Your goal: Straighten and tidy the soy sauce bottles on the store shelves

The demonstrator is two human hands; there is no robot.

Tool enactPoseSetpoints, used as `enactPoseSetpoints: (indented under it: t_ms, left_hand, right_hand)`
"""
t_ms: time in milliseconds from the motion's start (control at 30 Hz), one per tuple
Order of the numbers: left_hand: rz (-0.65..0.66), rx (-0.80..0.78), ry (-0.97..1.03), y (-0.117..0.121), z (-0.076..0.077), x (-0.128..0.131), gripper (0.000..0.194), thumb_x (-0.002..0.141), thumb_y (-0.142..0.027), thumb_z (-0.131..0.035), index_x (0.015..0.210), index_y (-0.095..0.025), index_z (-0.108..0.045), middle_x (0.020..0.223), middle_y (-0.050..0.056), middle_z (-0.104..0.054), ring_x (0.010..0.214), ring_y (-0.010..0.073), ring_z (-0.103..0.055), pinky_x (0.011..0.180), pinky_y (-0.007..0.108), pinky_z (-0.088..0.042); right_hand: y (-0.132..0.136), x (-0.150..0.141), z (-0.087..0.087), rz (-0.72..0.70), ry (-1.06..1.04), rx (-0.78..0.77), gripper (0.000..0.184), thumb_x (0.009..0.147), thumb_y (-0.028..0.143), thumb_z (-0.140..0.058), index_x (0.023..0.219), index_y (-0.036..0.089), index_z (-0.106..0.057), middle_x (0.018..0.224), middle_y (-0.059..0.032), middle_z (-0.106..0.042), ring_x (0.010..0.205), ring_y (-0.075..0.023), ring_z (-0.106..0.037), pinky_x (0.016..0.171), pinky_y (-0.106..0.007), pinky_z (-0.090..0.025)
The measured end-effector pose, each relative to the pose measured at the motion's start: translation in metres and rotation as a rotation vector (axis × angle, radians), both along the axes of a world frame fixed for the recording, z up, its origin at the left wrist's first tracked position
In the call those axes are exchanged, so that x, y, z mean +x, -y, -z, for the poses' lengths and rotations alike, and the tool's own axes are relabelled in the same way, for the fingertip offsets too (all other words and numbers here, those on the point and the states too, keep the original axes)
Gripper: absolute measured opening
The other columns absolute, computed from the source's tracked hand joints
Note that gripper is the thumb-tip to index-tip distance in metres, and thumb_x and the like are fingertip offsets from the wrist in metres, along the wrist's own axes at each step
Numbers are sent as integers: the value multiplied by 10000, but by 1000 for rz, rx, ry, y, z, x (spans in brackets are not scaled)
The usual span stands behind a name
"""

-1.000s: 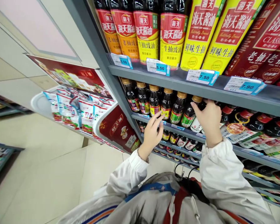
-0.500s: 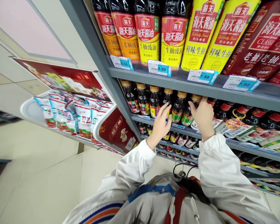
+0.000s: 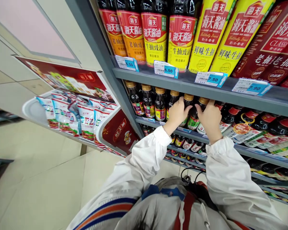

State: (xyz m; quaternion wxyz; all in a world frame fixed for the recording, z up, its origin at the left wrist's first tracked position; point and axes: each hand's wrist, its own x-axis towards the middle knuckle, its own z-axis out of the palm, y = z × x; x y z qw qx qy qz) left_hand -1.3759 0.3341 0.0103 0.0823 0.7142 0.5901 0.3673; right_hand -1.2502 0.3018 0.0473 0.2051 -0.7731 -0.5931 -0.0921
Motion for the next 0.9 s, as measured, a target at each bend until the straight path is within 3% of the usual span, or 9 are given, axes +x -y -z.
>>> enactPoseSetpoints:
  t_ms: [167, 300, 400, 467, 533, 667, 767, 900]
  left_hand:
    - [134, 41, 48, -8, -1, -14, 379, 977, -358, -631, 1278, -134, -571, 1175, 180, -719, 1110, 316, -701, 919, 388, -560]
    - [300, 209, 208, -8, 9, -37, 332, 1056, -328, -458, 1315, -160, -581, 1308, 142, -681, 1193, 218, -667, 960, 322, -560]
    - [130, 331, 276, -7, 17, -53, 315, 1077, -315, -373, 1217, -176, -619, 1249, 117, -691, 1146, 174, -668, 940, 286, -560]
    - [-31, 370, 268, -9, 20, -58, 284, 1070, -332, -403, 1157, -176, -623, 1182, 115, -696, 1087, 178, -677, 952, 300, -551]
    - [-114, 367, 217, -12, 20, -59, 283, 1051, -374, -473, 1201, -169, -595, 1202, 134, -686, 1115, 210, -671, 985, 335, -537]
    - [-82, 195, 23, -20, 7, -52, 561, 998, -490, -575, 1404, -123, -449, 1220, 203, -688, 1146, 310, -682, 941, 382, -535]
    - [-108, 18, -89, -25, -4, -48, 540, 1052, -508, -431, 1395, -92, -427, 1102, 202, -723, 1043, 319, -726, 870, 361, -533]
    - [-143, -9, -185, -30, -8, -50, 512, 1066, -536, -321, 1275, -100, -490, 1070, 209, -727, 1031, 317, -730, 850, 345, -522]
  right_hand:
    - [-1, 1, 1, 3, -2, 1, 601, 977, 525, -535, 1346, 57, -464, 948, -236, -692, 895, -374, -702, 785, -426, -532]
    - [-1, 3, 0, -5, -3, -19, 600, 977, 533, -526, 1340, 57, -475, 953, -247, -689, 907, -391, -700, 785, -446, -531]
    - [-1, 4, 1, -19, -4, -13, 608, 973, 526, -528, 1344, 48, -470, 949, -255, -685, 903, -396, -697, 783, -456, -529]
    - [-2, 4, 2, -19, -4, -1, 616, 968, 524, -525, 1346, 41, -466, 943, -262, -683, 892, -403, -694, 775, -463, -526]
    - [-3, 5, 3, -22, -3, 15, 623, 962, 531, -520, 1338, 37, -473, 938, -271, -682, 881, -410, -691, 764, -469, -523]
    - [-4, 6, 5, -35, -10, 39, 622, 945, 545, -531, 1310, 42, -503, 925, -278, -684, 871, -421, -685, 753, -481, -520]
    - [-4, 6, 4, -31, -19, 20, 622, 946, 541, -550, 1318, 44, -507, 945, -283, -689, 897, -432, -685, 762, -486, -521]
    - [-2, 5, 2, -33, -25, 12, 640, 955, 518, -564, 1365, 35, -475, 961, -286, -692, 931, -433, -686, 777, -489, -525]
